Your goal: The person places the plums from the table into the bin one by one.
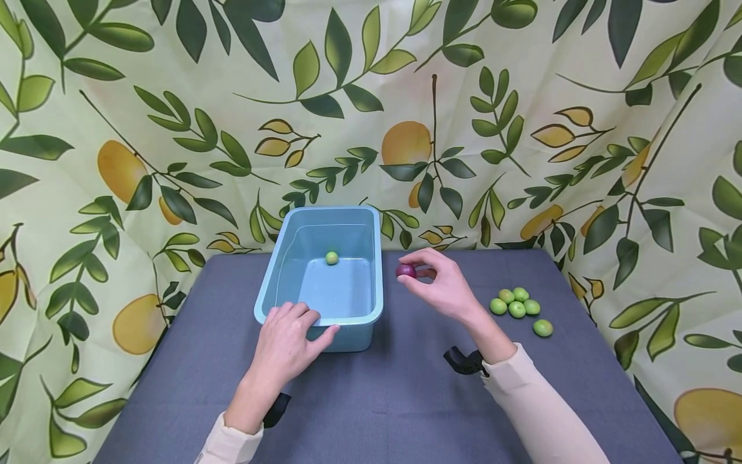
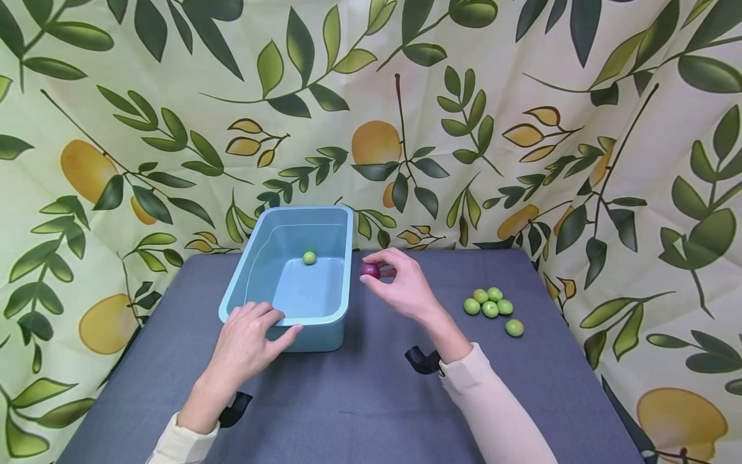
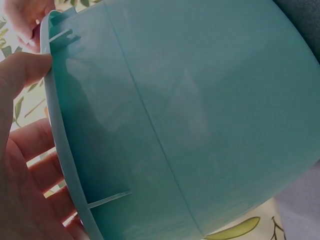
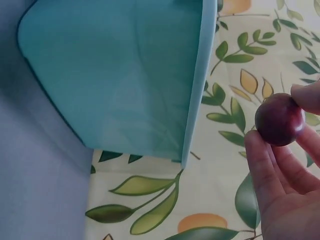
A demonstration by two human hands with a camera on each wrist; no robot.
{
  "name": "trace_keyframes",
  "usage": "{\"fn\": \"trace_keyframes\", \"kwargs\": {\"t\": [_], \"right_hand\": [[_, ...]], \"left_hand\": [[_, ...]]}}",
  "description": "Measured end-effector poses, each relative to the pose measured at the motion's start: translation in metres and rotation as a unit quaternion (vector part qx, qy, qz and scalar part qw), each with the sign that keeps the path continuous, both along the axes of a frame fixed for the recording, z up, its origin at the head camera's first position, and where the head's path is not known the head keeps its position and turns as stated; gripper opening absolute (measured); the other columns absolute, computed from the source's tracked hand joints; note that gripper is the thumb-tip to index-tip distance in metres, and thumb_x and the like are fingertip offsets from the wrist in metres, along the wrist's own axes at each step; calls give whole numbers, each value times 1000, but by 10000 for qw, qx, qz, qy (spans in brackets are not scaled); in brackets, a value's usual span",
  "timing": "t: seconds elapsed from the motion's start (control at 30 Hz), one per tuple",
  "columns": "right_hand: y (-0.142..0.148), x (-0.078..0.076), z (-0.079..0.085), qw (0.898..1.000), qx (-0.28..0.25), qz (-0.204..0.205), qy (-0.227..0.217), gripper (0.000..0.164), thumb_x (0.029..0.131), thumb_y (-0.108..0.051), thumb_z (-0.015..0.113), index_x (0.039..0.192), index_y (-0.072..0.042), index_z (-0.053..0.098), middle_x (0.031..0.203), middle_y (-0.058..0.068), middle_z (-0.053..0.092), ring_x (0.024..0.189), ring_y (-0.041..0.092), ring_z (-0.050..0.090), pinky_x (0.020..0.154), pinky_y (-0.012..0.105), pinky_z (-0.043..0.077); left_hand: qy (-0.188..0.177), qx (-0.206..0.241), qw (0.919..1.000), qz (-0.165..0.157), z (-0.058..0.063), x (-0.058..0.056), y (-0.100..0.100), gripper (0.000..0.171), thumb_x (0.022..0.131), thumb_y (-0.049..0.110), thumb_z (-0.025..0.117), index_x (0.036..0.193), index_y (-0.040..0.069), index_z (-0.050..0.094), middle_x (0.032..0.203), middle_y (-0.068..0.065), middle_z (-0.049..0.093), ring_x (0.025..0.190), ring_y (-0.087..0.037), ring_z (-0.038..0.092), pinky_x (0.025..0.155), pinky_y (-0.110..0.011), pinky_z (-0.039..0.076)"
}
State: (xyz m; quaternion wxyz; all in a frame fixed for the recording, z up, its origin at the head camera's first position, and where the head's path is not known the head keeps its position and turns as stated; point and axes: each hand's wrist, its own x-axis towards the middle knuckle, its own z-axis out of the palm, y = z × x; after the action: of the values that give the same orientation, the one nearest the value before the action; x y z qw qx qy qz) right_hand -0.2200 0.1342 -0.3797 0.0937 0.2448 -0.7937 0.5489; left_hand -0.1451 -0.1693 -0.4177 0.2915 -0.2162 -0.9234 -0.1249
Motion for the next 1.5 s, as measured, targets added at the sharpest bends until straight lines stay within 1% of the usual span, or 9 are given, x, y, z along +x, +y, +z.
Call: {"fn": "trace_keyframes", "kwargs": {"t": [0.17,0.37,0.57,0.77,1.07,1.33,1.5], "right_hand": [[-12,-1,3,9999,-38,122,27,27,87,-11,79,113,-6,74,110,7,68,98,20,64,89,34,56],[-23,-1,4,9998,29,194,97,29,87,-11,79,114,-2,72,110,8,67,97,20,64,88,36,56],[-34,-3,4,9995,10,297,95,30,87,-10,80,115,0,72,111,9,67,98,21,64,89,39,57],[-43,-5,3,9993,152,328,71,29,87,-11,79,114,-5,73,111,6,67,98,19,65,89,35,56],[-54,-8,1,9987,267,391,178,28,87,-11,78,114,-4,73,111,6,67,98,19,65,88,39,57],[-60,-10,0,9984,355,383,220,29,88,-13,78,115,-4,72,111,5,66,97,17,65,87,33,57],[-61,-11,0,9984,324,425,155,30,88,-13,77,116,-4,72,110,8,67,98,20,65,88,33,57]], "left_hand": [[-30,-12,10000,28,0,0,0,32,83,43,77,82,11,74,78,1,62,71,-22,53,67,-38,41],[-110,-39,9999,73,1,1,1,33,83,43,78,84,10,75,79,0,63,73,-23,54,68,-39,42],[-113,-61,9999,79,1,0,1,34,83,44,78,85,10,76,80,-1,64,73,-23,55,68,-39,43],[-66,-79,9999,45,1,0,1,34,83,44,78,84,10,76,79,-1,63,72,-23,55,67,-39,42],[-60,-122,9999,60,1,-1,1,35,81,43,80,85,9,76,79,-2,64,72,-23,54,67,-38,42],[-108,-121,9998,71,2,-1,1,35,82,44,79,86,9,76,79,-2,64,72,-23,54,67,-37,42],[-102,-123,9998,76,2,0,1,35,82,44,79,85,9,76,79,-1,64,72,-23,54,67,-37,42]]}}
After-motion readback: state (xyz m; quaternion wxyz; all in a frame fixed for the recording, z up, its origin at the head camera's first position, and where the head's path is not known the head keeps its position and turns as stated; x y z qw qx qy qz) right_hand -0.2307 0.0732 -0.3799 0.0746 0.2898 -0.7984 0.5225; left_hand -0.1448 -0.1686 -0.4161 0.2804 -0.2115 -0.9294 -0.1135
